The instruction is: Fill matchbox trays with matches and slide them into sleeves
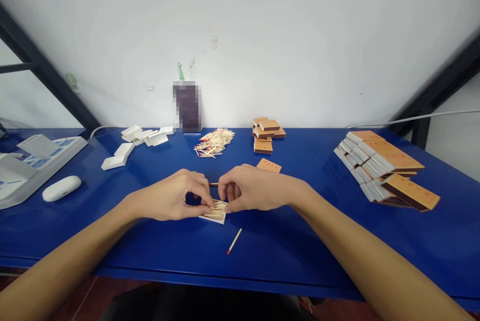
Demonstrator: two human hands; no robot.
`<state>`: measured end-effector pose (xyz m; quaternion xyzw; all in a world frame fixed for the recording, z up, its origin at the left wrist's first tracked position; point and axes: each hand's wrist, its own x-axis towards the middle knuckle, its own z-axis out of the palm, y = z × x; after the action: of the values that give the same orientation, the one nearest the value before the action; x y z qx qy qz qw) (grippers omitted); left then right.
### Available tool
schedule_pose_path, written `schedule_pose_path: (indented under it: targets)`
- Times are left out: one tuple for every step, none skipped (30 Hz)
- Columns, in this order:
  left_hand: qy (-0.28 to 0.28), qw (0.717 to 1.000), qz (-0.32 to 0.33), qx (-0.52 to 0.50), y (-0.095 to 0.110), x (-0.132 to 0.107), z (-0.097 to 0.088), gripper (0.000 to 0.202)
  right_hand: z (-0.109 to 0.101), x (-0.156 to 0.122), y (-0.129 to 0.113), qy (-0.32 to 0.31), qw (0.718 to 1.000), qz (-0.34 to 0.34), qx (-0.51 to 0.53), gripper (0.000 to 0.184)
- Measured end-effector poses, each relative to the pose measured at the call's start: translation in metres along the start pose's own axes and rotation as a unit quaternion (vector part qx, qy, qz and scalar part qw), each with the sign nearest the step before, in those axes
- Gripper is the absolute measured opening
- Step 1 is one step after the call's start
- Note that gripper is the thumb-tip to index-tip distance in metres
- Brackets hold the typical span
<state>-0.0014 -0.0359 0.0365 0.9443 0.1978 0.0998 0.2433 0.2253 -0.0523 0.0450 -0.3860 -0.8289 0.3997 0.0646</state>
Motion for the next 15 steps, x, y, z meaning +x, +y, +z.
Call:
schedule_pose_path:
  targets:
    - [0.006, 1.0, 0.003, 0.01, 0.0, 0.001, 0.002, 0.009, 0.0, 0.001, 0.0, 0.007, 1.0, -0.004, -0.004, 0.005]
    - [0.013, 1.0, 0.006, 0.018, 0.0, 0.002, 0.003, 0.009, 0.0, 0.001, 0.0, 0.013, 1.0, -0.007, -0.009, 0.003]
    - [0.022, 0.999, 0.008, 0.023, 0.0, 0.002, 0.004, 0.01, -0.001, 0.0, 0.001, 0.017, 1.0, -0.008, -0.016, 0.002]
    - [0.034, 0.999, 0.01, 0.024, -0.001, 0.003, 0.005, 0.012, -0.002, -0.001, 0.0, 0.019, 0.999, -0.006, -0.025, 0.001]
    - [0.048, 0.999, 0.012, 0.023, -0.001, 0.003, 0.006, 0.014, -0.004, -0.003, 0.0, 0.019, 0.999, -0.002, -0.037, 0.001]
    - [0.062, 0.998, 0.011, 0.022, -0.001, 0.002, 0.006, 0.016, -0.005, -0.005, -0.002, 0.016, 0.999, 0.003, -0.05, 0.001]
    - [0.072, 0.997, 0.008, 0.023, -0.001, 0.001, 0.006, 0.019, -0.006, -0.008, -0.004, 0.006, 0.998, 0.008, -0.062, 0.002]
    - [0.075, 0.997, 0.004, 0.03, -0.001, 0.001, 0.005, 0.023, -0.006, -0.011, -0.007, -0.011, 0.997, 0.012, -0.072, 0.006]
    - [0.072, 0.997, -0.001, 0.04, -0.001, 0.0, 0.004, 0.029, -0.005, -0.014, -0.01, -0.033, 0.996, 0.015, -0.078, 0.011]
    - [0.061, 0.997, -0.005, 0.053, -0.001, -0.001, 0.004, 0.037, -0.004, -0.016, -0.013, -0.061, 0.995, 0.019, -0.081, 0.015]
    - [0.046, 0.997, -0.006, 0.065, 0.0, -0.001, 0.003, 0.045, -0.001, -0.018, -0.016, -0.09, 0.992, 0.024, -0.085, 0.017]
    - [0.029, 0.997, -0.004, 0.075, 0.0, -0.001, 0.004, 0.051, 0.002, -0.019, -0.018, -0.114, 0.989, 0.029, -0.092, 0.015]
    - [0.012, 0.996, -0.002, 0.083, 0.0, -0.001, 0.004, 0.055, 0.004, -0.019, -0.02, -0.133, 0.985, 0.033, -0.101, 0.012]
    - [-0.001, 0.996, 0.001, 0.087, 0.0, -0.001, 0.005, 0.055, 0.006, -0.018, -0.021, -0.144, 0.983, 0.035, -0.112, 0.007]
    - [-0.01, 0.996, 0.002, 0.087, 0.0, 0.0, 0.006, 0.052, 0.007, -0.018, -0.02, -0.148, 0.981, 0.034, -0.121, 0.004]
